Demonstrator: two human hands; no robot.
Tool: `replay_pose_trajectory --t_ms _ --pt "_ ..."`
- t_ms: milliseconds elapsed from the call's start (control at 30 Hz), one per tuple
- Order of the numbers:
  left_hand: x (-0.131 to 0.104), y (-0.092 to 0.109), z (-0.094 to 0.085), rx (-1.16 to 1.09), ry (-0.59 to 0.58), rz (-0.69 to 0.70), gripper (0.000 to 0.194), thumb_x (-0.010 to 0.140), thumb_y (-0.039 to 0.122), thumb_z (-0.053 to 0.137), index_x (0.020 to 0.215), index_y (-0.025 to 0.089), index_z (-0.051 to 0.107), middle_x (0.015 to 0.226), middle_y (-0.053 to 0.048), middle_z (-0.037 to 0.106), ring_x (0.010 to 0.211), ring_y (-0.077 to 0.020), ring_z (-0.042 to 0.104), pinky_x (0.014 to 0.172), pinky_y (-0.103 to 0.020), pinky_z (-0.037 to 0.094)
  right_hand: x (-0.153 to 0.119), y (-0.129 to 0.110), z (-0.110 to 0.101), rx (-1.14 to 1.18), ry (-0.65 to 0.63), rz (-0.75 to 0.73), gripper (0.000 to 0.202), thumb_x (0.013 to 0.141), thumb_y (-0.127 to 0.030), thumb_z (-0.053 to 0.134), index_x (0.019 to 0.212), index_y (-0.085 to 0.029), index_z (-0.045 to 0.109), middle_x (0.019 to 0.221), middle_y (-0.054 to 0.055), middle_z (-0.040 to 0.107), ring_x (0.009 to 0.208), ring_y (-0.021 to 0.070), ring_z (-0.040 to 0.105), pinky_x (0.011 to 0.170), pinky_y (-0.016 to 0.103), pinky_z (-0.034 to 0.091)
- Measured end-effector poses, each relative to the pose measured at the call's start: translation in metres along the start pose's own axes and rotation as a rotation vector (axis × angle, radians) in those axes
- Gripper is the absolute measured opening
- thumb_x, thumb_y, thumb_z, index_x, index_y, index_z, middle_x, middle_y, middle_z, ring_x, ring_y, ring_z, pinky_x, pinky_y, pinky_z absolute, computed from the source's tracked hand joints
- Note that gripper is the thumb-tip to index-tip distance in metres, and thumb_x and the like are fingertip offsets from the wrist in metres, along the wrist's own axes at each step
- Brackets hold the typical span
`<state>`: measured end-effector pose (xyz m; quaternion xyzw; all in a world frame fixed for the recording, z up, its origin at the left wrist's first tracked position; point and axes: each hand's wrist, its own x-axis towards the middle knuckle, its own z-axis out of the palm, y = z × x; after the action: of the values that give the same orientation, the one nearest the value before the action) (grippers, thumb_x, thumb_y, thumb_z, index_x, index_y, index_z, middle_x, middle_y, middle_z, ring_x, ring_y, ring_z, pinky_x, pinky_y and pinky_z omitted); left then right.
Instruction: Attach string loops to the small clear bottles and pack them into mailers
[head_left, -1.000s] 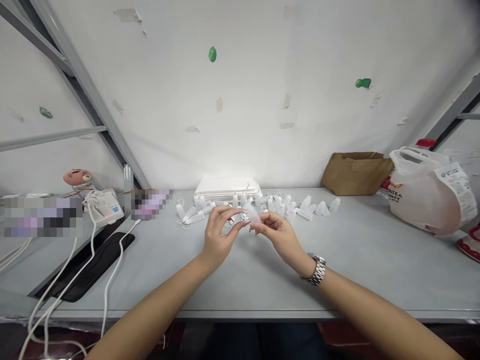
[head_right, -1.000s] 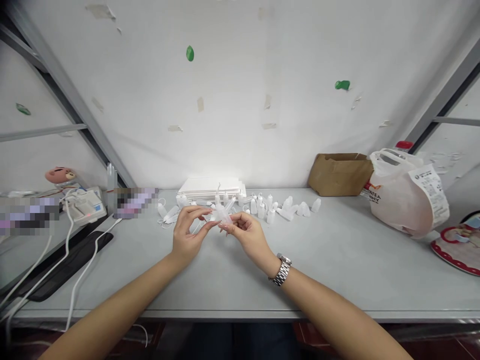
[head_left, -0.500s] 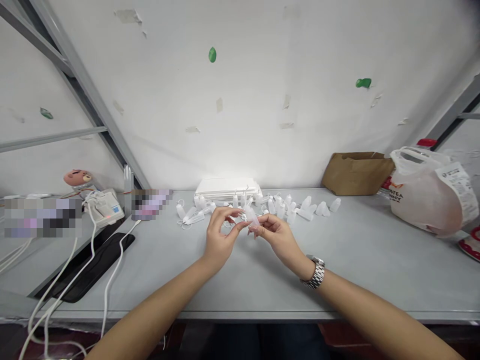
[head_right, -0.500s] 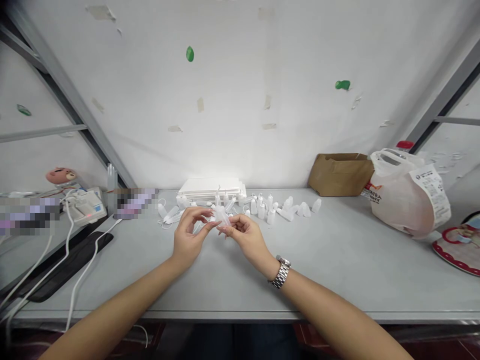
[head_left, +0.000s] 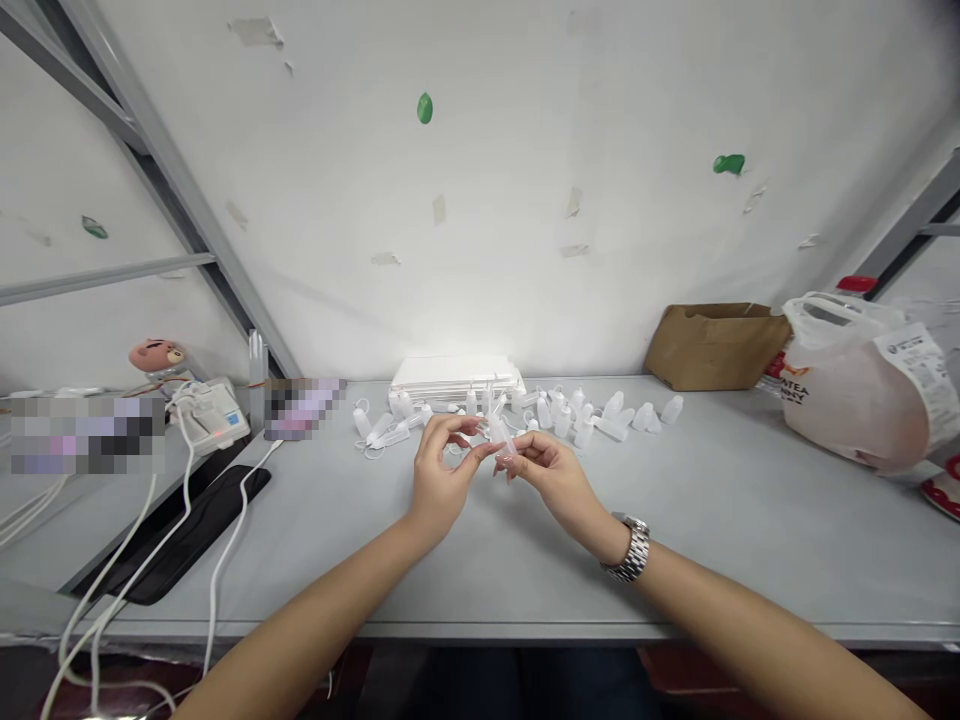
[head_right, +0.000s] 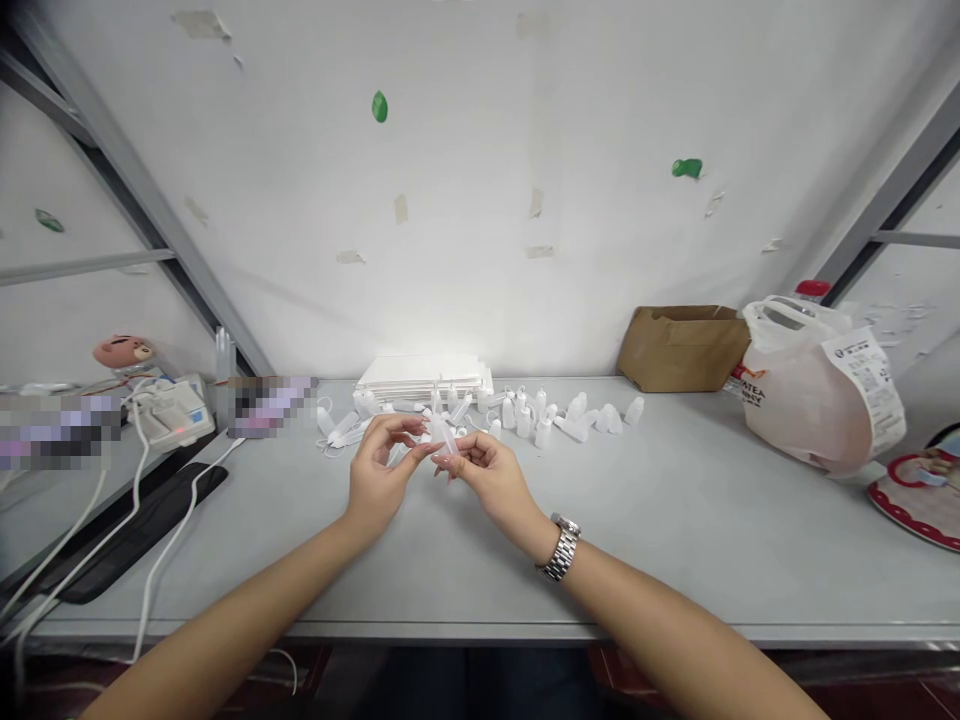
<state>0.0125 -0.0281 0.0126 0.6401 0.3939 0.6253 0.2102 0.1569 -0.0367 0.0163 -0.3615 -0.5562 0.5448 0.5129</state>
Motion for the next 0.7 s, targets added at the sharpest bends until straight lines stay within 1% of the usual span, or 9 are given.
replay_pose_trajectory --t_ms 200,333,500,700 --pt "0.0002 -0.0019 -0.0008 0.024 -0.016 0.010 0.016 0.072 0.021 0.064 0.086 0.021 0.058 0.087 -0.002 0.054 0.081 -0.0139 0.053 0.069 -0.027 0.044 -0.0007 -0.0007 0.0004 -0.013 -0.006 0.018 0.021 0.070 -0.036 0.066 0.073 -0.017 0.059 0.066 0.000 0.063 0.061 0.0111 0.055 0.064 0.027 0.044" --pt "0.0029 -0.0022 -0.0023 0.038 -0.017 0.019 0.012 0.071 0.020 0.065 0.082 0.020 0.058 0.084 -0.001 0.054 0.081 -0.0139 0.053 0.069 -0.027 0.044 -0.0009 0.0012 -0.0001 -0.024 -0.023 0.047 0.021 0.071 -0.037 0.064 0.071 -0.017 0.059 0.064 0.000 0.062 0.059 0.0111 0.056 0.064 0.027 0.044" --pt "0.0074 -0.0030 -0.0040 0.017 -0.089 -0.019 0.012 0.070 0.019 0.065 0.079 0.020 0.057 0.083 -0.001 0.053 0.082 -0.0141 0.053 0.069 -0.026 0.045 0.0001 0.0024 -0.0011 -0.044 -0.027 0.069 0.020 0.071 -0.036 0.064 0.071 -0.016 0.058 0.064 0.000 0.063 0.060 0.0116 0.057 0.065 0.027 0.045" --pt "0.0091 -0.0015 -0.0038 -0.049 -0.156 -0.078 0.013 0.070 0.022 0.065 0.080 0.020 0.057 0.085 -0.002 0.052 0.083 -0.0142 0.053 0.068 -0.026 0.045 0.0009 0.0020 -0.0006 -0.081 -0.023 0.090 0.025 0.068 -0.039 0.066 0.069 -0.016 0.057 0.063 0.000 0.062 0.060 0.0120 0.057 0.065 0.028 0.044"
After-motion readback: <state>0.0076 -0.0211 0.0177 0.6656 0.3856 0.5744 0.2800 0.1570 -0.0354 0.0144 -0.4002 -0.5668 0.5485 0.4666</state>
